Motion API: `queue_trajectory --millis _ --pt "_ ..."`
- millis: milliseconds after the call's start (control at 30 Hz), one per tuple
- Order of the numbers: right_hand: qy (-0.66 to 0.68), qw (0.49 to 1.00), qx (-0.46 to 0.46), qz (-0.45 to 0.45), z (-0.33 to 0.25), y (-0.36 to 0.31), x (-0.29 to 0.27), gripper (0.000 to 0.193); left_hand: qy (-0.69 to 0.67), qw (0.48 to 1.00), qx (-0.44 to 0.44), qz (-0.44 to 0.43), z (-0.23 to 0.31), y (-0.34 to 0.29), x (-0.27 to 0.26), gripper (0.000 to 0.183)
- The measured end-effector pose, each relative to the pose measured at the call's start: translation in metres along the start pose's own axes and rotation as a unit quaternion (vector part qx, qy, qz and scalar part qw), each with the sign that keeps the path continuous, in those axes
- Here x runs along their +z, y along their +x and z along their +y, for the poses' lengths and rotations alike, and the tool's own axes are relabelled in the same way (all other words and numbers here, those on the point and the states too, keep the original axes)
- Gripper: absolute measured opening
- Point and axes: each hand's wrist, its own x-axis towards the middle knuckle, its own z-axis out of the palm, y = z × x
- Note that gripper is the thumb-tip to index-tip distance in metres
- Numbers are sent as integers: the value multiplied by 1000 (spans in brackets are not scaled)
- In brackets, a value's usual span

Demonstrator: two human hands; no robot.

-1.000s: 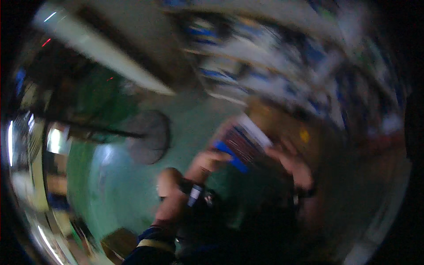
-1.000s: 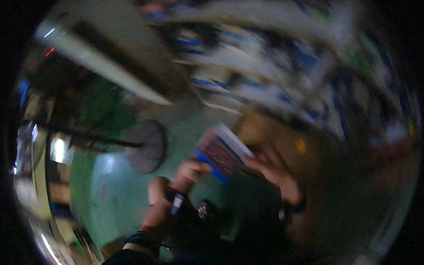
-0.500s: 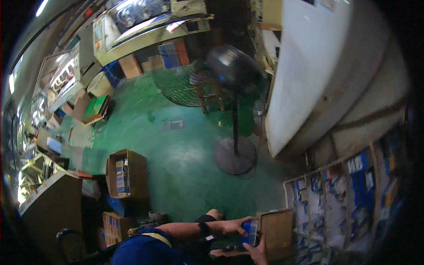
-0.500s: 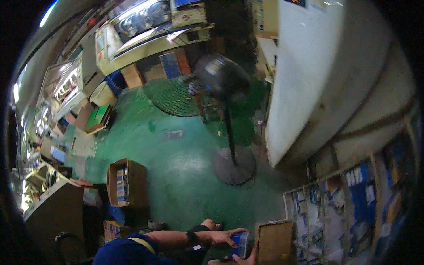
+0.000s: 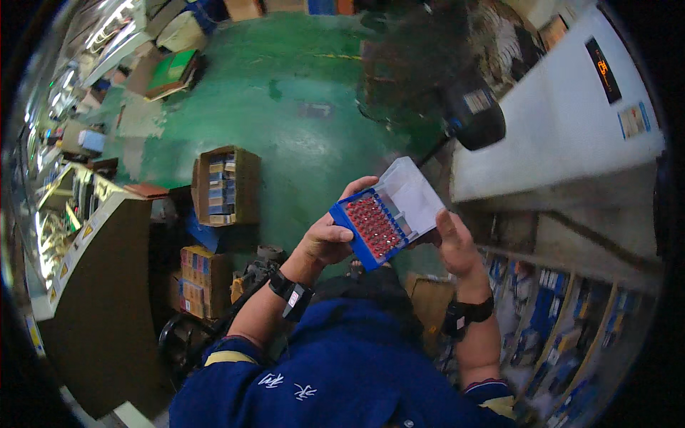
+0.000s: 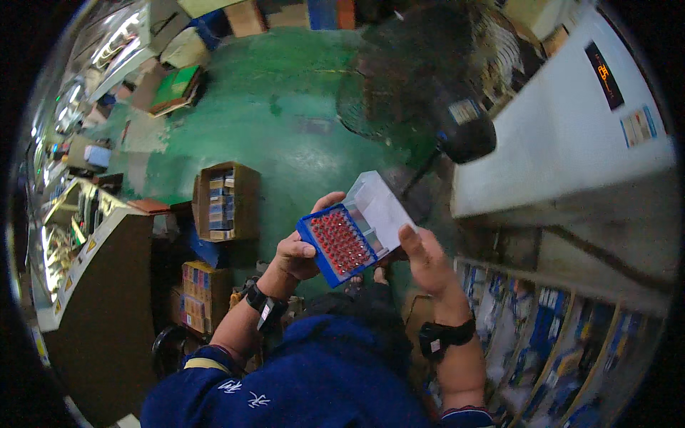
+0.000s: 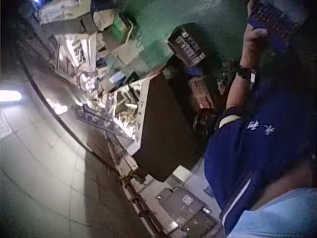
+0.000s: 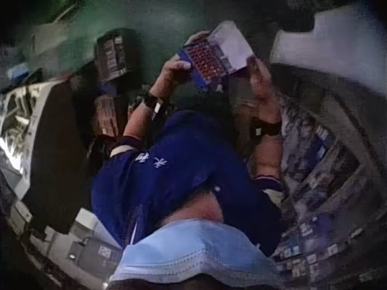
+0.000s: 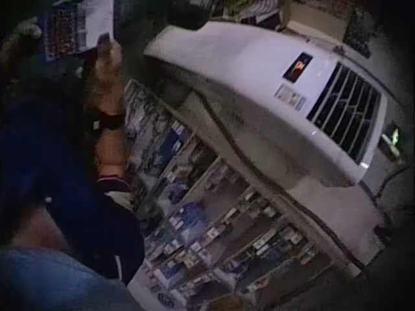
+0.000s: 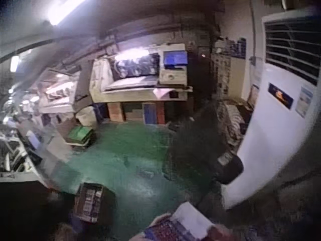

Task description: Operating an automated industrial machine using a computer console and retrieving component parts from a storage box.

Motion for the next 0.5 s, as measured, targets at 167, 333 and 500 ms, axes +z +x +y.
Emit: queue_trajectory --millis 167,333,500 --pt "-85 990 -112 -17 -37 80 24 83 25 990 138 16 50 -6 5 100" --pt "-259 920 -284 79 -93 127 94 24 158 939 269 144 117 -11 -2 99" --pt "-283 892 -344 -80 -114 222 174 16 278 882 332 185 183 0 -49 96"
